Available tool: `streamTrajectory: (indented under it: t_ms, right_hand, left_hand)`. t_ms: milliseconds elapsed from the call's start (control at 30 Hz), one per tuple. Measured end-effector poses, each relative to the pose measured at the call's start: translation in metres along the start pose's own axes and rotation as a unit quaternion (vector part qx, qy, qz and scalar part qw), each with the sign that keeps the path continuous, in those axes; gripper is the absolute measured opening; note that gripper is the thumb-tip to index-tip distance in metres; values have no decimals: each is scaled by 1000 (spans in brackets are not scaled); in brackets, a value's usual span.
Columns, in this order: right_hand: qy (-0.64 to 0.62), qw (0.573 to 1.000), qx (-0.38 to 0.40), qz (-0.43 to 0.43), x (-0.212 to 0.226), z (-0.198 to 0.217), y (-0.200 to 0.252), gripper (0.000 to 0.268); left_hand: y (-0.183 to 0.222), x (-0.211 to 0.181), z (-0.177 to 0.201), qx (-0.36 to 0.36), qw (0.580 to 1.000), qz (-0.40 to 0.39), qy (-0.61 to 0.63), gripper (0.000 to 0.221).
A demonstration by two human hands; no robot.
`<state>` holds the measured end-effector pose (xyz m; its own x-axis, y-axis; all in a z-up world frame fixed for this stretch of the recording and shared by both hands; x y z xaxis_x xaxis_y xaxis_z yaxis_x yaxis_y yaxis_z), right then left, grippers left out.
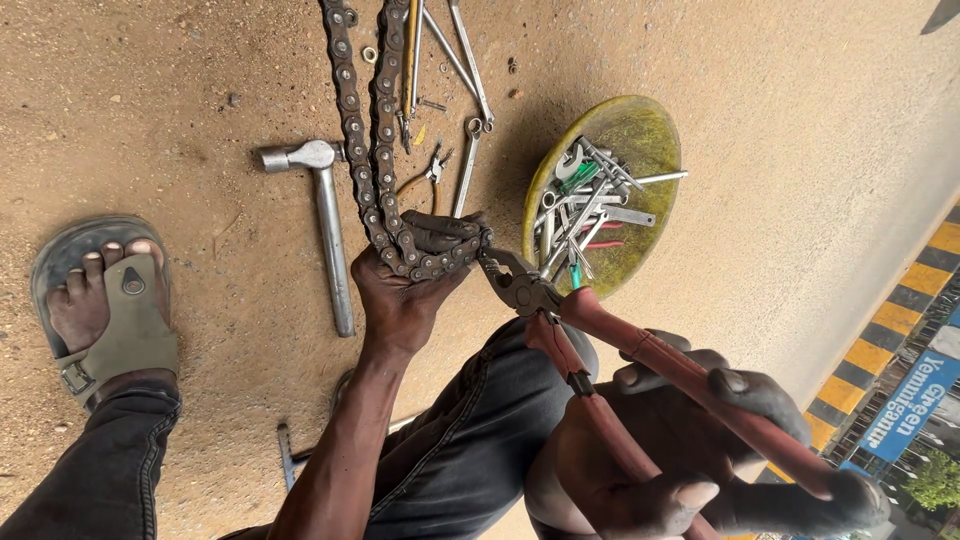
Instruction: Repairing and adjusting a motorcycle drive chain using pliers and other hand tools.
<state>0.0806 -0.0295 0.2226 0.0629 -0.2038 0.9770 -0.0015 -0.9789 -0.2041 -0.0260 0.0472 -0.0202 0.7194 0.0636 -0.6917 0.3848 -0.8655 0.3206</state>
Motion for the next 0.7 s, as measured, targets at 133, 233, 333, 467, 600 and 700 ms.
streamTrajectory:
  t_ms: [133,233,333,467,600,700]
  right_hand:
    - [1,1000,-5,10,-18,-12,-35,33]
    - [0,1000,-7,18,-33,-19,-59,33]
    - [2,1000,-10,26,-45,-23,-78,33]
    - [7,999,-16,36,-53,-23,-98,33]
    - [8,999,-20,41,-51,-29,-104,31]
    - [3,999,-22,42,-53,-33,-109,29]
  left_hand:
    - [2,5,2,-7,1000,0,-4,28]
    - [1,2,1,-18,999,4,-44,28]
    - [1,-6,-3,-17,999,1,-28,30]
    - [1,-10,-7,-20,1000,-18,-8,31]
    - [4,-11,-10,-29,999,-25,15,29]
    - [3,-7,-10,-33,999,-28,13,30]
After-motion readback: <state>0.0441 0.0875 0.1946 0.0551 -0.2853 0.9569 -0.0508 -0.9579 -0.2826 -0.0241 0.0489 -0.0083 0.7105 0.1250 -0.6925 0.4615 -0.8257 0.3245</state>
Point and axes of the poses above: each hand's wrist, its own y-axis away from the middle knuckle, its own z-axis out of the back of the hand, x = y × z, the point moved 5 cm from there along -y, towards the middle knuckle
